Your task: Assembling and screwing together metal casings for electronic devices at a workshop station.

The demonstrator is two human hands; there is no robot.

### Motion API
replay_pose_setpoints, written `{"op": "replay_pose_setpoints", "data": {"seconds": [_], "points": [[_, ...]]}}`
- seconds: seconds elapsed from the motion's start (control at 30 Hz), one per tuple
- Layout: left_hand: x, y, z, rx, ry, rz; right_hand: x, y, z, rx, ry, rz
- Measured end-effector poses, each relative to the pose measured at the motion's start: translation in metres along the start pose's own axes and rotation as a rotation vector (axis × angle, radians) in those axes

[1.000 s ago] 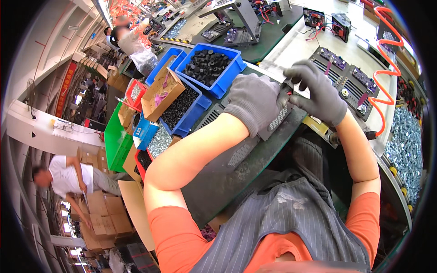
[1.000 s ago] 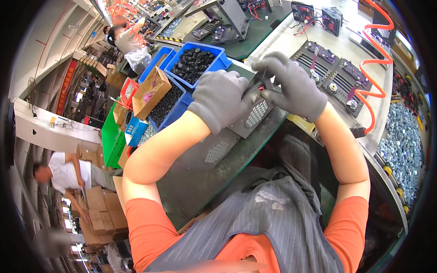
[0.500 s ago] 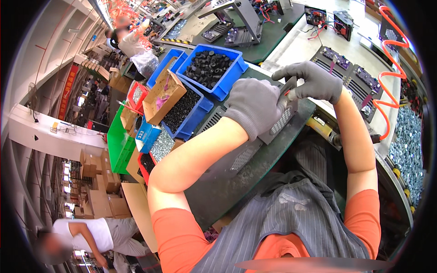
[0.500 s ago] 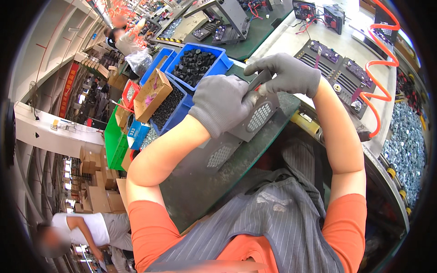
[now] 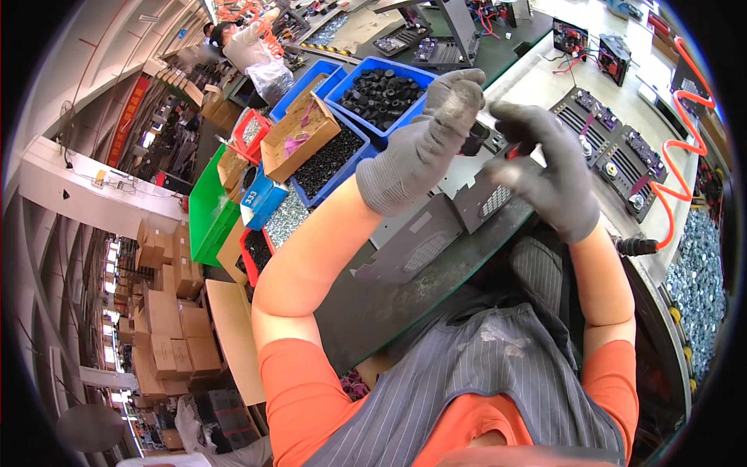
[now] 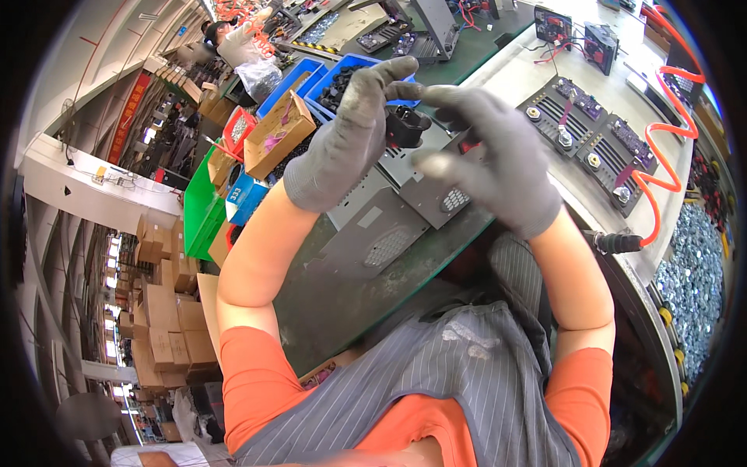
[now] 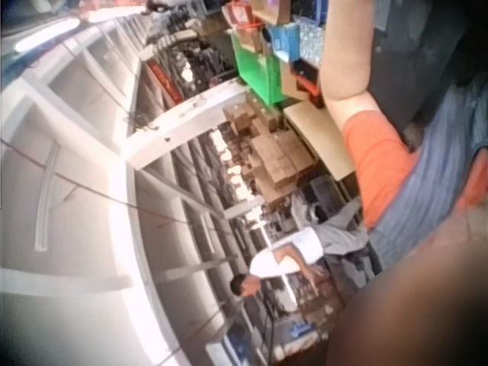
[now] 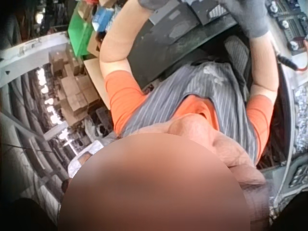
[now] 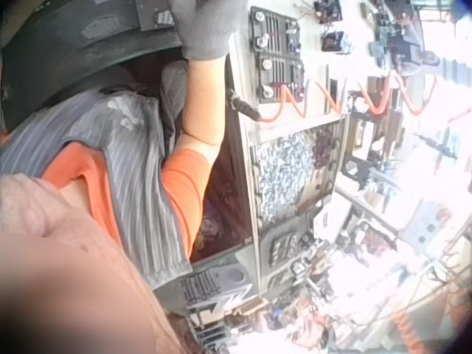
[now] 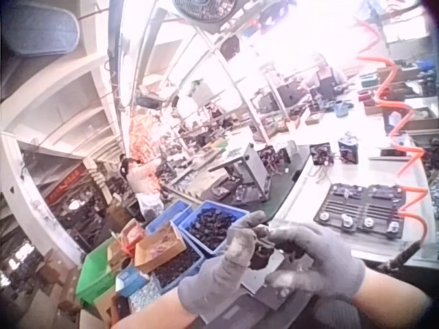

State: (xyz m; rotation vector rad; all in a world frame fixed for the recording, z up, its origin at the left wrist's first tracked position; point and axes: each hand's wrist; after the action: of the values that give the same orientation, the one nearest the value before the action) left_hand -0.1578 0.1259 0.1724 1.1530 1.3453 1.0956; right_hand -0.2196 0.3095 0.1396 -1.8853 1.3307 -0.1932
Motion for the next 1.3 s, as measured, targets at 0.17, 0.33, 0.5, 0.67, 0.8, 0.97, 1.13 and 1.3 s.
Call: {"op": "replay_pose_setpoints", "data": {"seconds": [0.17,0.33,0.5,0.67,0.8,0.97,1.13,1.3], "points": [[0.006,0.004,0.020,-0.213,-0.200,0.860,0.027,-0.024,-0.002,0.091,-0.133,0.092],[-0.006,0.024,0.064,-0.053,-0.041,0.311,0.047,-0.027,0.008,-0.047,0.017,0.049],[-0.015,0.025,0.075,-0.108,-0.042,0.289,0.056,-0.026,0.018,-0.203,0.072,0.051],[-0.036,0.024,0.101,0.024,0.196,-0.518,0.064,-0.028,0.051,0.202,0.082,-0.750],[-0.039,0.020,0.130,-0.070,0.069,-0.973,0.070,-0.012,0.066,0.274,-0.167,-0.668],[-0.019,-0.006,0.140,-0.050,0.079,-1.410,0.087,-0.008,0.066,0.283,-0.185,-0.493],[-0.022,0.000,0.153,0.025,0.001,-1.362,0.090,-0.019,0.072,0.247,-0.111,-0.439],[-0.012,0.003,0.146,0.009,-0.024,-1.360,0.087,-0.026,0.067,0.294,-0.132,-0.381]]}}
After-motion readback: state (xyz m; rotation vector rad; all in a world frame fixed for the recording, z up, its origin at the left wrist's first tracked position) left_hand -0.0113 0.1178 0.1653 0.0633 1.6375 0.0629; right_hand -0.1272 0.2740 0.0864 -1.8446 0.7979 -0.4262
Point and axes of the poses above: each hand's wrist, its own z-axis away from the middle knuckle, its own x-axis out of the palm, y = z × x, and after that the axes turned 1 degree about -x, right-handed
